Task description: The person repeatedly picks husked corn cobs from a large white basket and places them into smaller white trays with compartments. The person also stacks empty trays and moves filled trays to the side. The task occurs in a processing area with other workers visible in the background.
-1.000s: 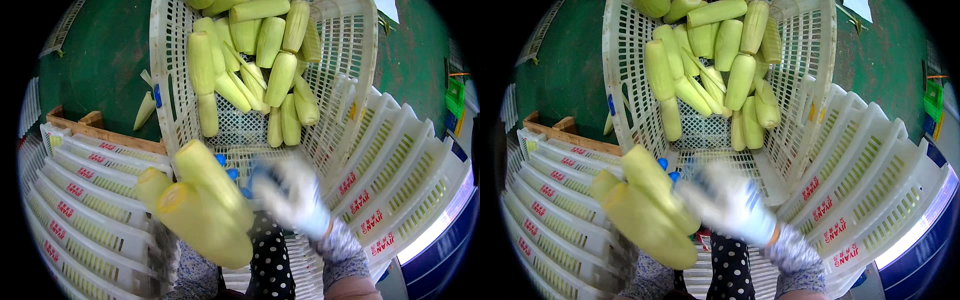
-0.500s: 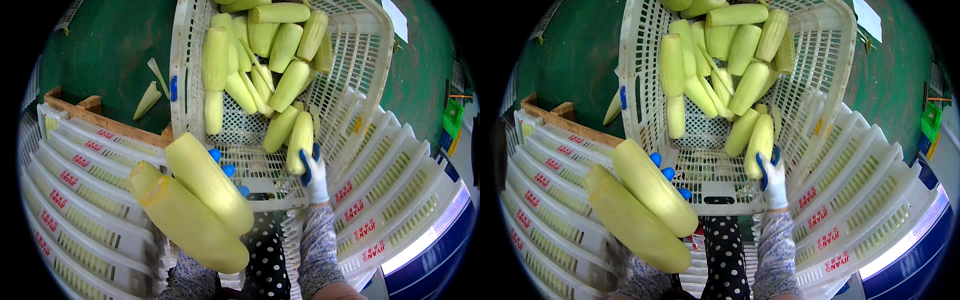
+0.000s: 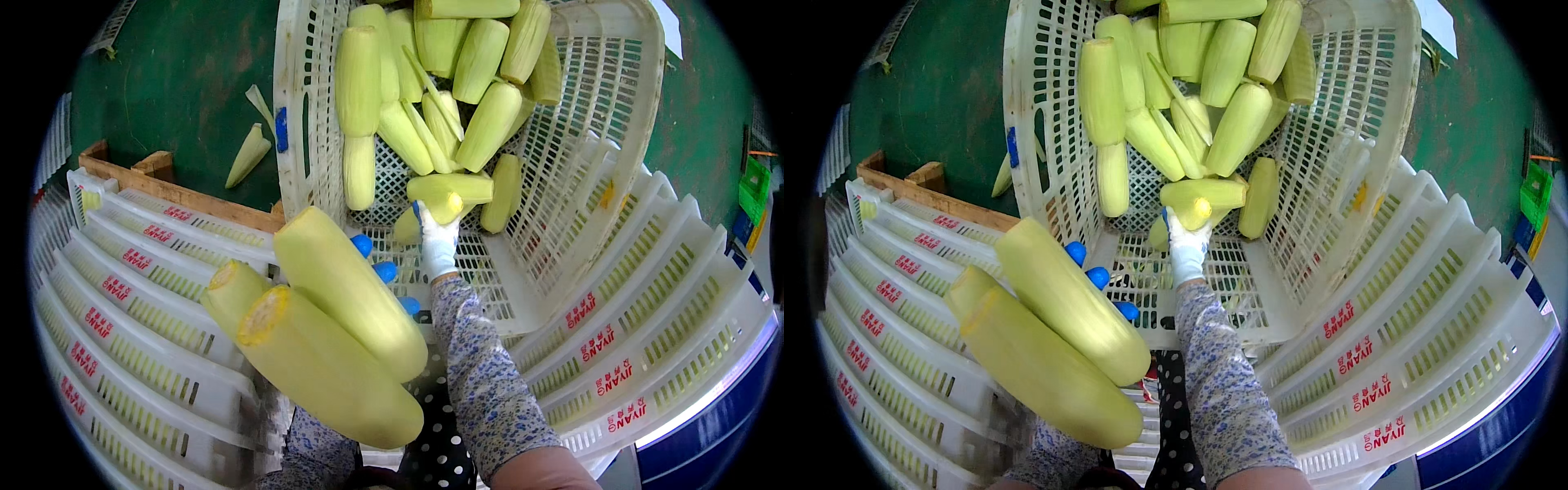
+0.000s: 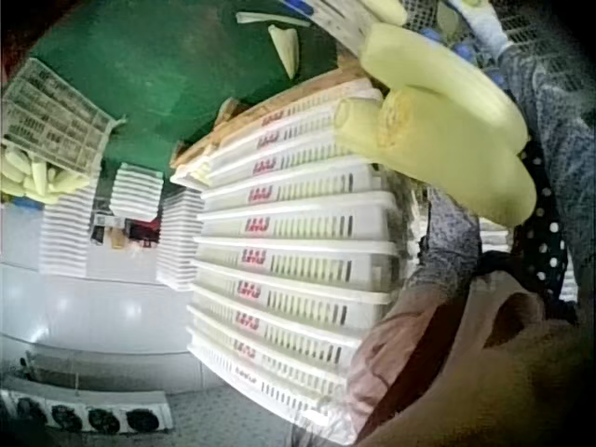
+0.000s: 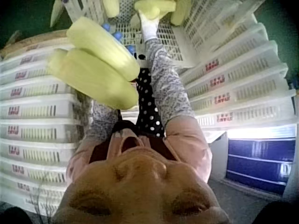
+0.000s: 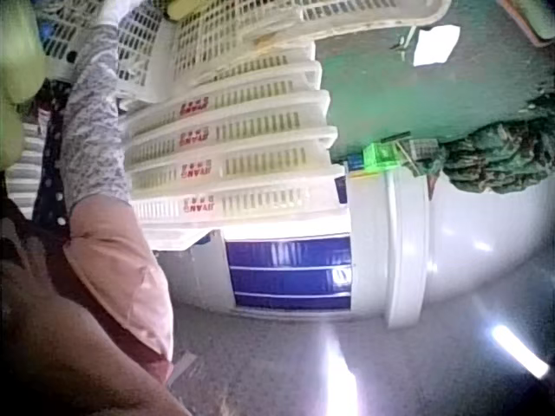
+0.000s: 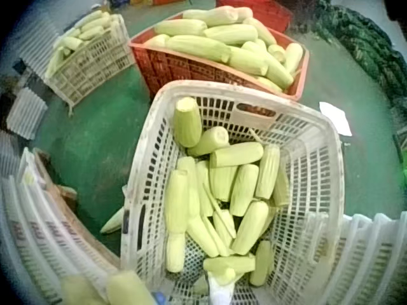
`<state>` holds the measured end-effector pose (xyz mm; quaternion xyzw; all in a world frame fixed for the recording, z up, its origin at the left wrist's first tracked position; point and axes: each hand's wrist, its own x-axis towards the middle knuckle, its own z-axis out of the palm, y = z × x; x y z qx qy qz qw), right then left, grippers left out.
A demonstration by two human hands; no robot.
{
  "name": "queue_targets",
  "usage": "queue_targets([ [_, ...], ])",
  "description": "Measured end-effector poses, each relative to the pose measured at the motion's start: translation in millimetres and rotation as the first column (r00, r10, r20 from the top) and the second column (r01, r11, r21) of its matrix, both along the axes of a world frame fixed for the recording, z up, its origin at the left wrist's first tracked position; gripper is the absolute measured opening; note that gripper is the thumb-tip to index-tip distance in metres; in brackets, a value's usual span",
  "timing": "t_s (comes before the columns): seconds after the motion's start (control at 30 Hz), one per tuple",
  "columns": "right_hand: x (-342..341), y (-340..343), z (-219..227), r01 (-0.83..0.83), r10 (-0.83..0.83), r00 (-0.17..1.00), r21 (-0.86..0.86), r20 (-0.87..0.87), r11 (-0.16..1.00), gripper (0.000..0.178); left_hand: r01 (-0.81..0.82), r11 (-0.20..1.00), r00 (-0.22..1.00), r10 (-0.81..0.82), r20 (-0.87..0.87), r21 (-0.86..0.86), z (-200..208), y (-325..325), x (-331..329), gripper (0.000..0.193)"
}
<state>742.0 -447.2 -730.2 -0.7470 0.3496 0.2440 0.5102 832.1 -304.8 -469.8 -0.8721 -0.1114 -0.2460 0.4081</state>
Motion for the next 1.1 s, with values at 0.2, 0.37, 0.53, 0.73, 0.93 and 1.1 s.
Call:
queue_targets([
  [0.2,95,-19,88,-0.608,0.657,0.75,0.318,-0.07,0.728,0.048,-0.061,0.998,0.998,0.061,-0.032,0.028,-1,8,-7,0.031],
  [0.37,174,19,155,-0.316,0.421,-0.694,-0.279,-0.584,-0.907,0.042,-0.05,0.998,0.99,0.047,-0.129,-0.024,-8,11,-27,0.036],
  [0.53,199,12,67,0.125,-0.056,-0.629,-0.029,-0.775,-0.992,0.079,-0.077,0.989,0.979,0.051,-0.197,-0.129,-2,18,-39,0.042],
  [0.73,228,-20,27,-0.096,0.178,-0.611,-0.151,-0.771,-0.984,0.086,-0.259,0.706,0.965,0.171,-0.197,-0.659,-3,11,-85,0.051],
  [0.93,256,-7,25,-0.41,0.429,-0.739,-0.158,-0.52,-0.898,0.077,-0.155,-0.598,0.701,0.495,-0.514,-0.786,5,-7,-106,0.058],
  [1.1,231,22,92,-0.221,0.303,-0.828,-0.222,-0.471,-0.95,0.082,0.778,-0.567,0.625,0.66,-0.416,0.269,45,8,-115,0.056],
])
